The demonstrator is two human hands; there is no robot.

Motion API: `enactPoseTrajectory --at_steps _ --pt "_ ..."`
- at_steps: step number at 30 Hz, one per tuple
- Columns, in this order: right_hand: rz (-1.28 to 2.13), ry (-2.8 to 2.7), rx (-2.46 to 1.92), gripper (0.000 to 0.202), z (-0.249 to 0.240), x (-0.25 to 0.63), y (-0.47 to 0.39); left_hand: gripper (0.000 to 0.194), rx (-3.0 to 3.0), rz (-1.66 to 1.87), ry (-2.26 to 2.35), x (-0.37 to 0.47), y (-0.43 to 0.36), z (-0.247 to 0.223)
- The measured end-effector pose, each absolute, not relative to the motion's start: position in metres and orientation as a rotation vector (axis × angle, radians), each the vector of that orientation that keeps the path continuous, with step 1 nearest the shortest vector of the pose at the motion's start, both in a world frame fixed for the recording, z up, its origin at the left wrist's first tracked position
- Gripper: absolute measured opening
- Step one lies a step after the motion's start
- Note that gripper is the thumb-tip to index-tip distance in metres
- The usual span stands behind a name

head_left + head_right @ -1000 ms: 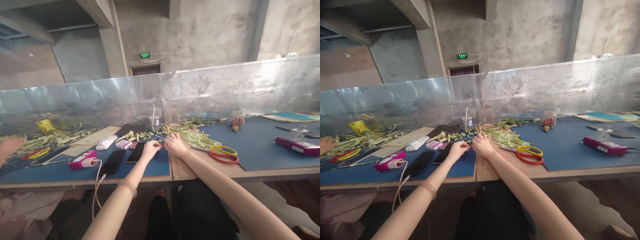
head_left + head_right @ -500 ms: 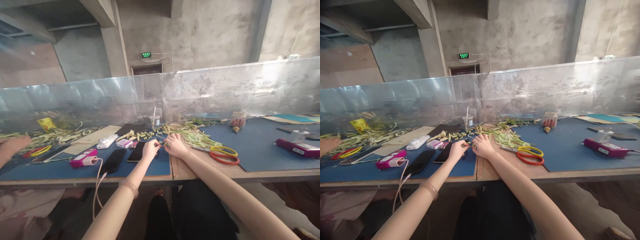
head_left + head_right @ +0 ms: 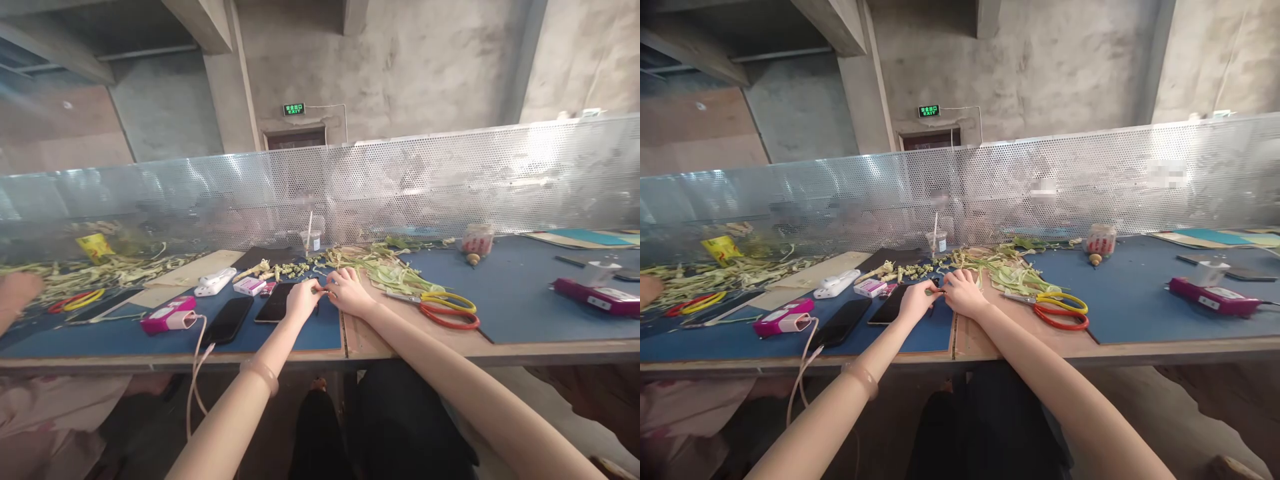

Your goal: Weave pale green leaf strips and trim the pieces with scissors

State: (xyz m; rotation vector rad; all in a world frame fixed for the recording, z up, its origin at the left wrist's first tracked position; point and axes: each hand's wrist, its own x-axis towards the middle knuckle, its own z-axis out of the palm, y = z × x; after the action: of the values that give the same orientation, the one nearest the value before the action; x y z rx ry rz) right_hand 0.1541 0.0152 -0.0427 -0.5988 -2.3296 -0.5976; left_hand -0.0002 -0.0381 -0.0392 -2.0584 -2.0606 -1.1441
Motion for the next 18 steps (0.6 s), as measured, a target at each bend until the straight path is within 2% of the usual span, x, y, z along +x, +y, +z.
enactPoseTrajectory --at_steps 13,18 --pt "-0.560 -2.377 -0.637 0.018 -0.0448 0.1532 0.0196 0.009 -2.184 -1.189 -1.969 -0.0007 -0.0367 -0.0432" --pt "-0.538 -2.373 -0.663 0.017 -0.0450 0.1528 0.0204 0.017 -2.237 -1.289 -1.987 0.0011 -0.0370 -0.0437"
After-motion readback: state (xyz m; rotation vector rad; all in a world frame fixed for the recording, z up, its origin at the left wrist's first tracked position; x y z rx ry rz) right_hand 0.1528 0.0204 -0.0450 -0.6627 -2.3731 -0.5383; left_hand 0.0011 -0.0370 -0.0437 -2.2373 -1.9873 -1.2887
